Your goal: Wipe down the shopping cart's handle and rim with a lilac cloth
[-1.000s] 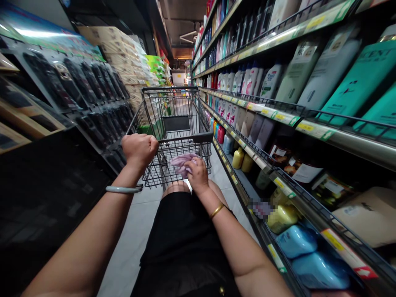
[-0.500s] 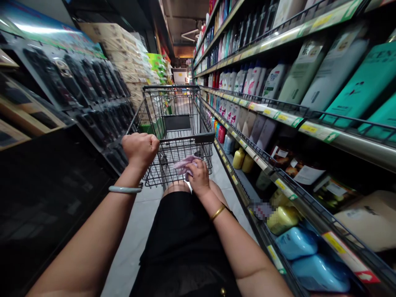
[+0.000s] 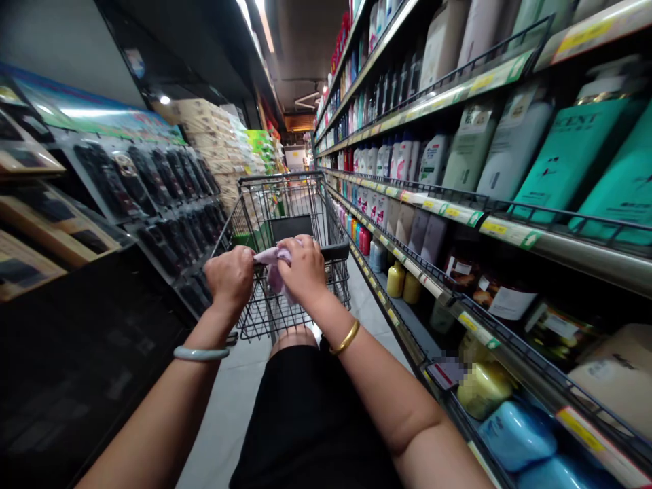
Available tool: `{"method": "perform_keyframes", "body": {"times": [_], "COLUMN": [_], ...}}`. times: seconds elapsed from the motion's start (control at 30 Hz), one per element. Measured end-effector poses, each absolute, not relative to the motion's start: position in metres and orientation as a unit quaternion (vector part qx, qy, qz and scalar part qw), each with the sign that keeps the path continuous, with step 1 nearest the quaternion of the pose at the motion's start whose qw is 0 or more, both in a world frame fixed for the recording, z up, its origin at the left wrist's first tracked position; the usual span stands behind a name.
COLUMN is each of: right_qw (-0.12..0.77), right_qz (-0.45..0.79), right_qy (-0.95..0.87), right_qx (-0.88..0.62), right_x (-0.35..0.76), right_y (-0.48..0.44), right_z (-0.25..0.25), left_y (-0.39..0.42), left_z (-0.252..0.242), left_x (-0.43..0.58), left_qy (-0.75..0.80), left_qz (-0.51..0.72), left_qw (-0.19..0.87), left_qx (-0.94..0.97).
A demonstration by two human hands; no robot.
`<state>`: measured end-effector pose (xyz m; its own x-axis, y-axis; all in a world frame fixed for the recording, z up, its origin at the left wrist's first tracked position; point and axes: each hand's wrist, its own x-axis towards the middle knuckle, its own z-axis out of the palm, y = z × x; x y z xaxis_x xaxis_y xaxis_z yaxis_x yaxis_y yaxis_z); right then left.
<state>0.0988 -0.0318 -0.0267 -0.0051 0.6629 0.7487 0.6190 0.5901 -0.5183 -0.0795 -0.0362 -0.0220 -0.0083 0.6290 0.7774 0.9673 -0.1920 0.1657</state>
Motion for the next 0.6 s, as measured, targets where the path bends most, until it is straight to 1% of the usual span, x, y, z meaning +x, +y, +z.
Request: {"method": "perform_keyframes", "body": {"times": [0.07,0.13,0.2,0.27,0.3,0.33,0.37,0.4,0.5,0.6], "right_qw": [0.548,0.559,0.571,0.56,0.547,0.531,0.515,0.501,0.464,0.466], "right_qz": [0.077,0.164,0.311,0.464,0.515,0.537,0.521,0.476,0.306,0.165], "right_qy": [-0.701,-0.69,-0.662,-0.618,-0.603,-0.602,-0.623,-0.656,-0.73,-0.732], "right_qx": [-0.45,-0.43,-0.373,-0.297,-0.269,-0.258,-0.272,-0.303,-0.397,-0.469], "right_x": [0.095,0.093,0.091,0.094,0.097,0.101,0.107,0.114,0.141,0.169], "right_y": [-0.028,-0.026,-0.026,-0.028,-0.03,-0.032,-0.033,-0.034,-0.029,-0.008], "right_z": [-0.018,-0.008,0.004,0.015,0.019,0.023,0.026,0.029,0.034,0.035], "left_y": [-0.042,-0.049,-0.054,-0.052,-0.049,-0.044,-0.039,-0.033,-0.021,-0.02], "left_z": [-0.02,-0.018,-0.014,-0.01,-0.008,-0.006,-0.004,-0.004,-0.004,-0.005], "left_x": [-0.071,-0.057,-0.042,-0.032,-0.03,-0.029,-0.03,-0.03,-0.03,-0.02], "left_qy": [-0.516,-0.405,-0.336,-0.32,-0.325,-0.335,-0.347,-0.362,-0.41,-0.458], "left_qz": [-0.493,-0.528,-0.487,-0.449,-0.44,-0.433,-0.423,-0.409,-0.353,-0.31], "left_qw": [0.156,0.121,0.119,0.125,0.126,0.125,0.124,0.123,0.127,0.138], "left_qx": [-0.683,-0.737,-0.797,-0.825,-0.827,-0.828,-0.828,-0.829,-0.831,-0.821]}}
